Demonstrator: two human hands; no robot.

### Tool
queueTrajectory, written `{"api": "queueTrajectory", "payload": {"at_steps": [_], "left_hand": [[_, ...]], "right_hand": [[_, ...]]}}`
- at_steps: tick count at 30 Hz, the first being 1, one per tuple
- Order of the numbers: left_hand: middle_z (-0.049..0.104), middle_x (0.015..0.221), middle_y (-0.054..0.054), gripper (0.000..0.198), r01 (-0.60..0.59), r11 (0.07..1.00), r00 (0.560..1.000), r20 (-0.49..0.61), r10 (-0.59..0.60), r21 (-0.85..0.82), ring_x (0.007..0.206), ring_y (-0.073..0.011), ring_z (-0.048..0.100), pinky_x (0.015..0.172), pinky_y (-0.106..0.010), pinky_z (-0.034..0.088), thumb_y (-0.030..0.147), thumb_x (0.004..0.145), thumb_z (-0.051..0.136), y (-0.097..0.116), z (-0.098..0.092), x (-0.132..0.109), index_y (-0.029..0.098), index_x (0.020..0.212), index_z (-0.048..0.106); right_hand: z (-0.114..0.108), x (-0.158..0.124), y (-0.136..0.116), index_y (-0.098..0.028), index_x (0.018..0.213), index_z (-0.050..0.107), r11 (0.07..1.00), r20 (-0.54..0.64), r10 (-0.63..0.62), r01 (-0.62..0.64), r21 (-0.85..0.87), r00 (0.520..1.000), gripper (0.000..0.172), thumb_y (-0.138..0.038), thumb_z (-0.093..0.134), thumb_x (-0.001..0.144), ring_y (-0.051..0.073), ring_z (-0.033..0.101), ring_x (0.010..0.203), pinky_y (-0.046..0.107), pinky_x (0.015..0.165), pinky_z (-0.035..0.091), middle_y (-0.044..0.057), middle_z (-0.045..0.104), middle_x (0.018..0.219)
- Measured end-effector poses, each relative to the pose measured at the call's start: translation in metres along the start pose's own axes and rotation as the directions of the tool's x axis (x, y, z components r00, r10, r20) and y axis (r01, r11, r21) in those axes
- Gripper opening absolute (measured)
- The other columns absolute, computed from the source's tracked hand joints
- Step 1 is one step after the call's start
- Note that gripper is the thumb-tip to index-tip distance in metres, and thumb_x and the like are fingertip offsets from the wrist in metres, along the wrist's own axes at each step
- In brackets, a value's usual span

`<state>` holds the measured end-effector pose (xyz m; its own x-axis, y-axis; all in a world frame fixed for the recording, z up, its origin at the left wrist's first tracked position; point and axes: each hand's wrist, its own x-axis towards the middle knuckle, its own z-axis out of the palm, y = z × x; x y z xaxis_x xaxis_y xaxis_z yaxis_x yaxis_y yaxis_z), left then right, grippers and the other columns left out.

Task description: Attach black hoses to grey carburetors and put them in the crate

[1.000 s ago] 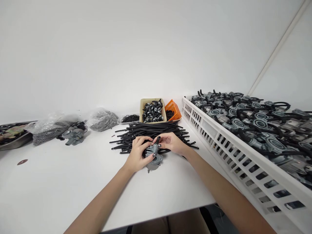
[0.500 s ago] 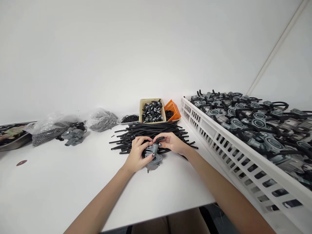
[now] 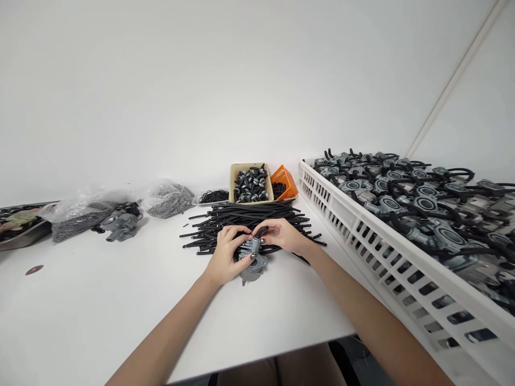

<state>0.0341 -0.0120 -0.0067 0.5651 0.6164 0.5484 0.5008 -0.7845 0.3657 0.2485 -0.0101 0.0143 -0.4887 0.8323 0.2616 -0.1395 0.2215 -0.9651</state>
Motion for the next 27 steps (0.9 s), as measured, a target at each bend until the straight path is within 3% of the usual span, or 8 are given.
{"api": "queueTrajectory", "payload": {"at_steps": [12,27], "left_hand": [[0.058,0.122,-0.010,0.030,0.021,1.000,1.000,-0.001,-0.021,0.003,0.117,-0.0304,0.044,0.101,-0.049,0.032,0.043,0.087,0.051,0.0026,-0.0004,0.0002,0.022,0.103,0.065],[0.059,0.120,-0.010,0.032,0.001,1.000,1.000,-0.011,0.000,0.017,0.114,-0.0300,0.044,0.100,-0.049,0.032,0.043,0.087,0.051,-0.0002,0.0008,0.0001,0.020,0.106,0.063]], "right_hand": [[0.0053,0.0023,0.0021,-0.016,0.081,0.065,0.998,-0.076,0.033,-0.030,0.046,0.997,0.039,-0.036,0.088,0.058,0.012,0.059,0.071,0.029,0.073,0.050,-0.001,0.063,0.075],[-0.0003,-0.0013,-0.0006,-0.016,0.095,0.066,0.999,0.038,-0.004,0.003,0.038,0.999,0.032,-0.036,0.079,0.073,0.016,0.063,0.086,0.030,0.080,0.050,0.005,0.067,0.092]]}}
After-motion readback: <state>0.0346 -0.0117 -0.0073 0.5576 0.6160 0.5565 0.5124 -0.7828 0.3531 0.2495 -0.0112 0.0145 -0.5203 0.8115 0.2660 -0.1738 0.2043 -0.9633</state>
